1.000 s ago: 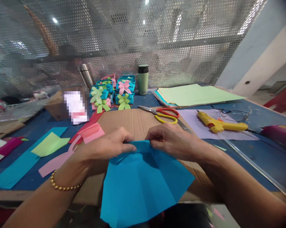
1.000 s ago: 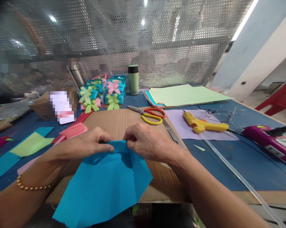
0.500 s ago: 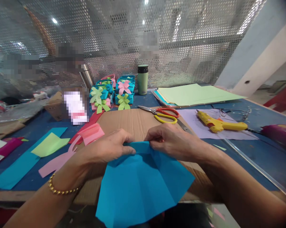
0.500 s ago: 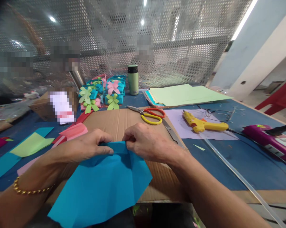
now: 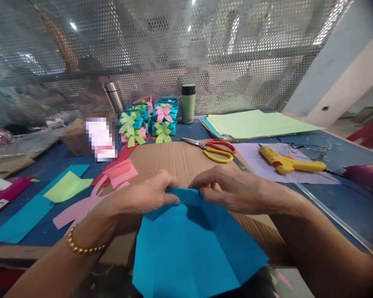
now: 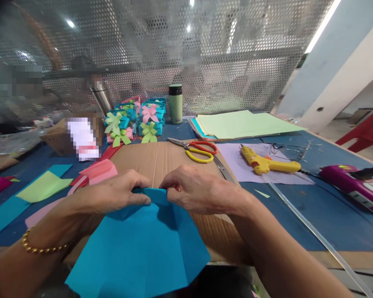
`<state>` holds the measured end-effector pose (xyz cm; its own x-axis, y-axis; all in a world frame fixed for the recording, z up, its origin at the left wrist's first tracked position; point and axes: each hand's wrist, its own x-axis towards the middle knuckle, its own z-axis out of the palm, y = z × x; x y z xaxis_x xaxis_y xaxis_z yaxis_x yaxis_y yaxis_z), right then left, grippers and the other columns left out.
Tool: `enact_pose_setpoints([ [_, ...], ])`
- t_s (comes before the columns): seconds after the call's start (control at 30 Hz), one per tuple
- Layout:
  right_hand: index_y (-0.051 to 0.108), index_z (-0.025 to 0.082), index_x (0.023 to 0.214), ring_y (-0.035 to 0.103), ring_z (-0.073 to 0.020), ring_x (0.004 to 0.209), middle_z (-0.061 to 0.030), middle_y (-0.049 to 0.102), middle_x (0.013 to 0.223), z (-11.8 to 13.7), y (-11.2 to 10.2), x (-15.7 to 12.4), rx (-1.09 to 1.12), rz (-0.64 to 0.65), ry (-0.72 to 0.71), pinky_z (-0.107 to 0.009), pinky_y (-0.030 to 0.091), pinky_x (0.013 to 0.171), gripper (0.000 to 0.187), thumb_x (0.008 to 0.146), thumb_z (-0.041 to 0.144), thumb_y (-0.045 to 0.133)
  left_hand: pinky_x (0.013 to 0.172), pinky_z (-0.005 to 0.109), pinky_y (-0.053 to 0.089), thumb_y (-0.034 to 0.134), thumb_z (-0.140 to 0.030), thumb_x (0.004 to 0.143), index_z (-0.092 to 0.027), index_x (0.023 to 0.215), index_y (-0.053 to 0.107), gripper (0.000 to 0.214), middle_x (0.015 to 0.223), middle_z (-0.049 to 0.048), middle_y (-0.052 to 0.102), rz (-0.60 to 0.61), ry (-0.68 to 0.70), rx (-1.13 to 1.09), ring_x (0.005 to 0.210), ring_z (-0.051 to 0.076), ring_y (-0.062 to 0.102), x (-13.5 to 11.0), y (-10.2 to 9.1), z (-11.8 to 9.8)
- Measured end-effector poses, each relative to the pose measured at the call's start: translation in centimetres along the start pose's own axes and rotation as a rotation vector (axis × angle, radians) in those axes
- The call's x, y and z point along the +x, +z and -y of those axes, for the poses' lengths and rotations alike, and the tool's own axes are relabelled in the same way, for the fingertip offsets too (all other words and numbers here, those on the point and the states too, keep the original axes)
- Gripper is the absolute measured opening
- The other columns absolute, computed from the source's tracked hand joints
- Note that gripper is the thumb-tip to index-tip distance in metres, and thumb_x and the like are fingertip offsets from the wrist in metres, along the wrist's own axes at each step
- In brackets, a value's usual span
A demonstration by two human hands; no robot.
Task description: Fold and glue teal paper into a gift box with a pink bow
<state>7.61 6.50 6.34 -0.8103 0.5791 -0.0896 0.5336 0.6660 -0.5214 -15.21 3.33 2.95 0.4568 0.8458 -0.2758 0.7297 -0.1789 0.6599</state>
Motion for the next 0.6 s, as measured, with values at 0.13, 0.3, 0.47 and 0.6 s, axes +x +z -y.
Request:
enact_pose_setpoints([
  [0.13,0.076,0.020,0.102,0.059,-0.0124,0.068,0.0005,0.073,0.084,-0.1,-0.1,-0.1,0.014,0.018,-0.042,-0.021,0.038,0.058,0.036,0.082,0.015,0.047,0.053,0.025,0.033,0.061,-0.035,0.083,-0.017,0.071,0.058,0.022,0.066,-0.0039,0.051,-0.004,0.006,0.027,0.062,0.011,0.047,-0.1,0.0,-0.3],
  [0.3,0.076,0.021,0.109,0.059,-0.0131,0.067,-0.0017,0.074,0.086,0.3,-0.1,-0.1,0.022,0.000,-0.112,-0.022,0.038,0.058,0.035,0.086,0.020,0.049,0.056,0.026,0.034,0.061,-0.031,0.082,-0.017,0.073,0.062,0.017,0.070,-0.0030,0.057,-0.007,0.034,0.029,0.066,0.012,0.050,-0.2,0.1,-0.8],
  [0.47,0.074,0.018,0.082,0.052,-0.0107,0.060,-0.0014,0.069,0.072,0.7,1.0,0.7,-0.071,-0.126,0.043,-0.023,0.030,0.053,0.030,0.093,0.036,0.053,0.054,0.026,0.031,0.061,-0.030,0.081,-0.018,0.079,0.067,0.013,0.065,-0.0047,0.052,-0.020,-0.061,0.077,0.058,0.011,0.044,-0.2,0.4,-1.8],
  [0.6,0.069,0.016,0.073,0.045,-0.0085,0.057,0.0005,0.063,0.065,0.4,1.6,1.3,-0.115,-0.113,0.031,-0.024,0.026,0.051,0.030,0.094,0.033,0.056,0.056,0.027,0.031,0.064,-0.037,0.081,-0.019,0.086,0.066,0.019,0.074,-0.0022,0.056,-0.036,-0.092,0.121,0.068,0.014,0.051,-0.4,0.6,-2.1],
])
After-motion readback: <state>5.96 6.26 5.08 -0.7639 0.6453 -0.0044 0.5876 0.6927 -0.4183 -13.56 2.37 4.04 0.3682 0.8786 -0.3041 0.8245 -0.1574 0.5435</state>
